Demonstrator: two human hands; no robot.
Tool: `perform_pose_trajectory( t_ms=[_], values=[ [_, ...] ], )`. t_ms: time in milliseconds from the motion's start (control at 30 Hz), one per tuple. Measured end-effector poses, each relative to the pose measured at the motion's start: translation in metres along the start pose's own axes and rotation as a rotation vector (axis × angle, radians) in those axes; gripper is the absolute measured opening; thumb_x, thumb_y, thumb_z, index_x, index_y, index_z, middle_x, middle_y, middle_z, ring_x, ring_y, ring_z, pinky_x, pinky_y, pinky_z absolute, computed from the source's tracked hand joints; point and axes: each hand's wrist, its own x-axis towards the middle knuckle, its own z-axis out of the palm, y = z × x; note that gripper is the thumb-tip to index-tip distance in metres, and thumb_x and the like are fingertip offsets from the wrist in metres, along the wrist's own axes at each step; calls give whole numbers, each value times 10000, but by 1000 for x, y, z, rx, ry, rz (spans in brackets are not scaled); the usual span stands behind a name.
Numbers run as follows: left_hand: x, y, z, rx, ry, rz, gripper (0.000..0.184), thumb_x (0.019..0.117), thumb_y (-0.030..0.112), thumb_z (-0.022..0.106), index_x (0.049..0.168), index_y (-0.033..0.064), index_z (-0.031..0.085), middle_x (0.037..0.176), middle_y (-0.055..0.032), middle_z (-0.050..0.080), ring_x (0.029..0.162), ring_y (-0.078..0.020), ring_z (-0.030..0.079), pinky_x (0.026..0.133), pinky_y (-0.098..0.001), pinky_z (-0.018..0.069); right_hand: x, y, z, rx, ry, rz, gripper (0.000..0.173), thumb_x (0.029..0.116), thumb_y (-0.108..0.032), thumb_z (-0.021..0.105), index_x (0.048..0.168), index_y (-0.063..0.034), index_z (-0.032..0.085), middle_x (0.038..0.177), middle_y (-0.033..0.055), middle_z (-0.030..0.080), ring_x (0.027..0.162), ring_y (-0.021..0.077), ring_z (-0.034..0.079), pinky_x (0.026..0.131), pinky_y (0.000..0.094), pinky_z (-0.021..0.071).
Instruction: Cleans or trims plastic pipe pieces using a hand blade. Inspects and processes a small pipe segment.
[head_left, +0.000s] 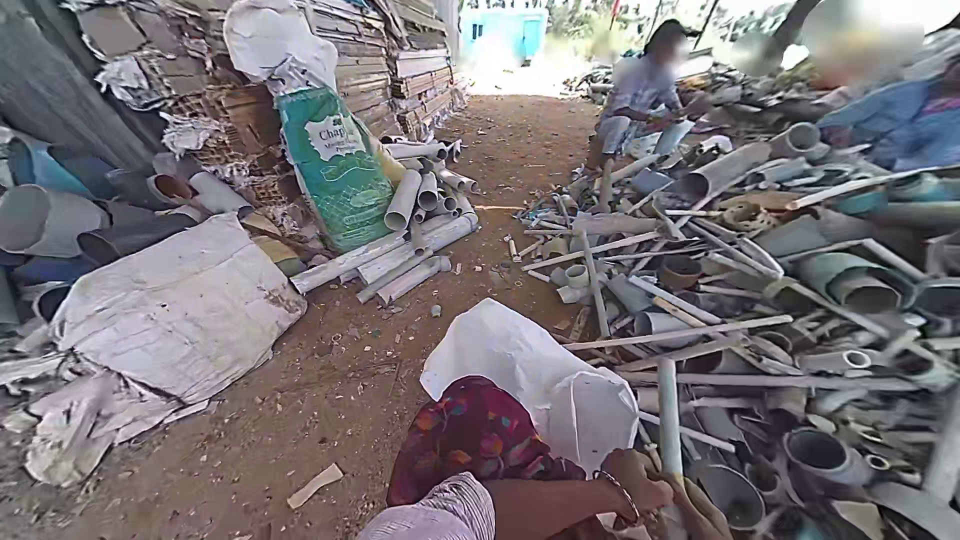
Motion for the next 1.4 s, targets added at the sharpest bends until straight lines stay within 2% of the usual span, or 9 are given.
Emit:
perform_pose_trajectory(
  t_ms=[67,133,267,400,533,700,933,1267,1400],
  values=[
    [23,-13,13,30,-9,18,350,1018,226,558,1110,-94,668,1117,-285,669,1085,-399,645,971,-573,481,-5,-7,1,-16,132,101,221,1037,-102,491,1100,26,660,885,-8,678,772,-6,623,754,200,534],
    [33,-14,21,57,-10,14,320,1014,209,560,1084,-82,674,1077,-261,687,1040,-369,668,957,-545,498,-7,-9,-4,-10,140,124,218,1049,-111,511,1103,34,665,880,30,671,761,34,620,746,236,532],
    [38,-16,33,48,-1,-14,281,1019,175,550,1080,-74,664,1032,-236,698,966,-331,691,922,-499,525,-12,-6,-9,47,136,158,217,1058,-116,513,1139,43,636,871,34,654,729,45,610,725,243,534],
    [37,-13,36,-5,26,5,300,1033,198,535,1086,-73,653,990,-217,692,907,-304,688,878,-476,535,-11,-13,-8,134,171,150,186,1071,-92,480,1058,27,622,776,-2,629,648,19,598,652,204,532],
    [33,-14,37,7,24,-6,296,1024,197,554,1093,-70,660,994,-216,699,914,-305,690,889,-481,530,-13,-7,-8,92,157,134,201,1070,-91,488,1077,46,635,811,16,636,681,19,597,685,205,526],
    [36,-14,39,11,13,29,283,1022,171,551,1091,-78,667,1000,-221,704,914,-303,700,895,-475,538,-15,-10,-6,142,207,153,204,1077,-102,484,1058,39,630,769,10,626,645,21,593,646,201,526],
    [40,-15,36,48,-16,11,300,1021,178,548,1122,-77,669,1045,-236,710,975,-324,706,940,-488,532,-13,-7,-5,158,214,167,191,1074,-95,495,1053,37,631,780,17,630,657,30,597,660,210,527],
    [38,-16,38,-50,-10,25,274,1032,145,525,1127,-79,652,995,-207,706,882,-270,705,867,-436,554,-15,-16,-3,197,259,180,194,1077,-100,484,1022,18,629,758,4,626,633,23,593,634,196,523],
    [37,-15,38,-94,5,-2,308,1056,205,531,1135,-70,647,984,-195,703,869,-258,702,853,-430,557,-12,-12,-3,184,250,171,202,1081,-108,482,1039,25,629,761,8,620,635,28,590,637,204,522]
  ],
)
